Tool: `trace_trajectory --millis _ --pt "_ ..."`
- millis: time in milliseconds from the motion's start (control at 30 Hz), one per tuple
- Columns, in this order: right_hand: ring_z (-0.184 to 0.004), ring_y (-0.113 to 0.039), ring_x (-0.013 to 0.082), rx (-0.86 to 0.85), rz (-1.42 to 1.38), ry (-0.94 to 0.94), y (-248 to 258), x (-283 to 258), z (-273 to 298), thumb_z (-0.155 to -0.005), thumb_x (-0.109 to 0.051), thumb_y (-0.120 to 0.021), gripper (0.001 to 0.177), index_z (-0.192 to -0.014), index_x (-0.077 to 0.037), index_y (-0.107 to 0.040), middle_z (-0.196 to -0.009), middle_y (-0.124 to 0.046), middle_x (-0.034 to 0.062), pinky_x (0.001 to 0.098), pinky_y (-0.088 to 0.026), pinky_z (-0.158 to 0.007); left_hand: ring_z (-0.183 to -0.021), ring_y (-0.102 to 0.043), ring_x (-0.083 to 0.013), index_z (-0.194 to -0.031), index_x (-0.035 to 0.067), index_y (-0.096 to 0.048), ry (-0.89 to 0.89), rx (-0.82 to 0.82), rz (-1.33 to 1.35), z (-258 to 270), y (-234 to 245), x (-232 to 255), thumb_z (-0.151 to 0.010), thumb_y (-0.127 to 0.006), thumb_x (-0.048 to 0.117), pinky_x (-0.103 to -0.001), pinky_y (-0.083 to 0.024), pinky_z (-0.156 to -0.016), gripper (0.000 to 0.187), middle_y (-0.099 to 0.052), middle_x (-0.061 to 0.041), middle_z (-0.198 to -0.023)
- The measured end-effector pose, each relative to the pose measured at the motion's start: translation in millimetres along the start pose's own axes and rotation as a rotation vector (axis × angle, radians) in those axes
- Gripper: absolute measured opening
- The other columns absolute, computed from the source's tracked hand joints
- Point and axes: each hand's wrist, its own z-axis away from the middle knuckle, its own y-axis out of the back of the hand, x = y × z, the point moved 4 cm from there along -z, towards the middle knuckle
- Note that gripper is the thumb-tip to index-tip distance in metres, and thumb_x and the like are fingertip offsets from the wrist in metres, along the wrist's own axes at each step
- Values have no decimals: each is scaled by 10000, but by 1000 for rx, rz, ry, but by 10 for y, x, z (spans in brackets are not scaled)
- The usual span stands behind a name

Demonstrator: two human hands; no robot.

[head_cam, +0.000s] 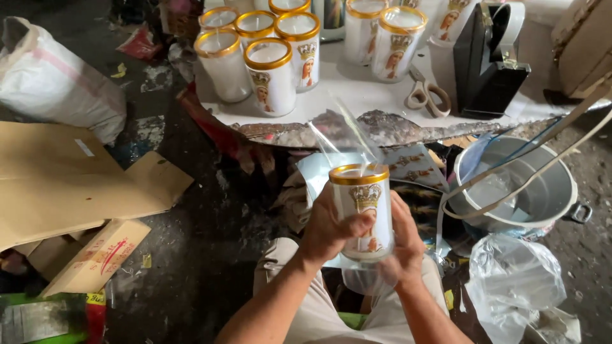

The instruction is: The person places a wick into a candle jar and secures it with a metal ring. They then cut a piece of plastic wrap using scissors, place the candle inside the wrap, and tie the top with a string. Finally, they trim the excess plastic with scissors.

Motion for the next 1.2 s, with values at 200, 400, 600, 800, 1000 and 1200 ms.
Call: trace_trajectory --millis 200,400,600,800,1000,1200 --pt "-1253 -573 277 206 -137 -112 77 204 136 -838 -219 -824 577 -1289 -40 -511 -1323 -535 177 412 -561 -1048 -1025 -664 -221 -1288 50 -560 -42 17 -109 117 -157 -49 -823 -843 352 -302 -594 -835 623 -679 -90 -1133" --pt "-1282 -571 247 70 -26 -72 49 149 13 -769 -349 -860 991 -1545 12 -361 -1447 -559 188 444 -502 -1096 -982 -676 -214 -1297 35 -500 50 40 -111 178 -21 -228 -722 -921 310 -353 -603 -831 764 -687 -129 -1098" --pt "-1392 -474 264 9 -87 -108 -77 -85 -127 -749 -465 -835 1062 -1544 73 -382 -1578 -449 242 469 -416 -1137 -942 -685 -166 -1261 24 -571 -28 47 -28 -61 160 -284 -779 -906 257 -404 -588 -863 631 -731 -134 -1055" --pt "-1346 -517 356 75 -140 -85 167 200 134 -760 -421 -830 956 -1428 155 -461 -1455 -522 315 491 -427 -1113 -940 -661 -154 -1248 24 -550 35 122 -99 55 129 -479 -750 -909 250 -392 -575 -864 654 -717 -107 -1027" --pt "-1046 -604 310 142 -93 -120 377 468 300 -804 -353 -817 694 -1219 131 -544 -1156 -602 263 409 -498 -875 -922 -662 -132 -1218 47 -513 73 114 -96 81 -101 -400 -722 -911 252 -370 -567 -868 668 -704 -80 -969" --pt "-951 -630 269 143 -131 -178 430 541 334 -826 -390 -802 676 -1173 129 -542 -1117 -583 254 360 -513 -724 -925 -637 -112 -1231 35 -533 14 165 -46 174 -129 -541 -736 -893 185 -363 -551 -869 630 -697 -75 -985"
